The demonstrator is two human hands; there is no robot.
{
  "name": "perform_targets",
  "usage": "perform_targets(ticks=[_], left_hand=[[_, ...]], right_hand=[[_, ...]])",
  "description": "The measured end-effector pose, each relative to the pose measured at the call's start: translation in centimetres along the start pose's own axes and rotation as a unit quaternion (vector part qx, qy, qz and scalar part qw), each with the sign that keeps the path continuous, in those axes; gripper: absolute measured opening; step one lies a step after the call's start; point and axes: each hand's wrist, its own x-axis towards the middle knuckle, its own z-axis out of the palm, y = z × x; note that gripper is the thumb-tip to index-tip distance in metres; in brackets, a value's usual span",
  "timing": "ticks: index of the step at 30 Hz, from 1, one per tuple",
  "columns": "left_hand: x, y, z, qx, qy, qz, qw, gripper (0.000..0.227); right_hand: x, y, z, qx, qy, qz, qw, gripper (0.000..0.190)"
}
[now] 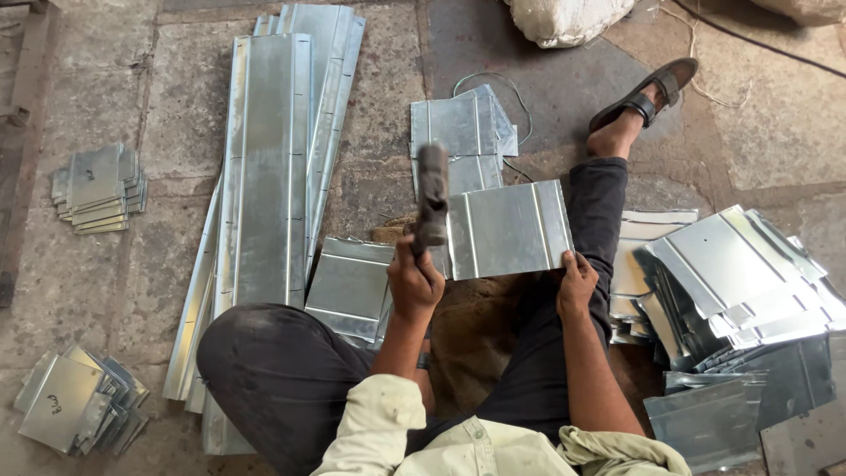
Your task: The person sits on the floor and uses a hammer to strike rectangular metal sheets placed on a wooden block. They repeatedly pick up sheets, position them, and hammer the edges to shape them, then place the finished pieces into a stack.
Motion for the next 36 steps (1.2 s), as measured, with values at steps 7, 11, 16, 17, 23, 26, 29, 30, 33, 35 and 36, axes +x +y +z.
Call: perform_targets(ticks=[7, 11, 16, 17, 23, 26, 29, 30, 33, 35, 36], left_hand=[[-1.7, -5.4, 2.5, 0.231, -0.164, -0.234, 0.93, 0.042], [1.0, 1.3, -1.6, 0.139, -0.087, -0.168, 0.972, 0.033], [2.0, 3.5, -0.8, -0.009, 0.051, 0.044, 0.998, 0.02], [1.4, 2.4, -0.1, 0.009, 0.031, 0.021, 0.999, 0.022], [-3.1, -6.1, 3.4, 0.224, -0.179, -0.229, 0.93, 0.039], [-1.9, -5.6, 2.5, 0.215, -0.141, -0.224, 0.94, 0.042], [-0.6, -1.9, -0.2, 0.168, -0.091, -0.192, 0.963, 0.04], [-0.1, -0.3, -1.4, 0.151, -0.08, -0.184, 0.968, 0.04], [0.5, 4.0, -4.4, 0.081, -0.036, -0.138, 0.986, 0.036], [0.3, 5.5, -5.4, 0.038, -0.02, -0.123, 0.992, 0.034], [-0.1, 5.8, -5.7, 0.022, -0.022, -0.128, 0.991, 0.034]], right_hand=[[0.4, -0.9, 1.4, -0.046, -0.023, -0.059, 0.997, 0.028], [-0.8, -0.8, 0.1, -0.033, -0.002, -0.004, 0.999, 0.029], [-0.7, -0.8, 0.2, -0.003, -0.018, -0.005, 1.0, 0.028], [-0.6, -0.8, 0.3, 0.002, -0.019, -0.003, 1.0, 0.028], [-1.9, -0.4, 0.0, -0.042, -0.012, -0.017, 0.999, 0.027], [-0.8, -0.9, 1.0, -0.028, -0.005, 0.005, 1.0, 0.027], [-0.9, -0.8, -0.1, -0.022, -0.007, 0.014, 1.0, 0.029], [-1.0, -0.6, 0.2, -0.019, -0.013, 0.01, 1.0, 0.03], [-0.7, -0.8, 1.1, 0.0, -0.063, 0.032, 0.998, 0.031], [0.6, -1.4, 2.1, -0.071, -0.118, 0.117, 0.984, 0.029], [1.1, -1.5, 2.8, -0.106, -0.146, 0.159, 0.971, 0.029]])
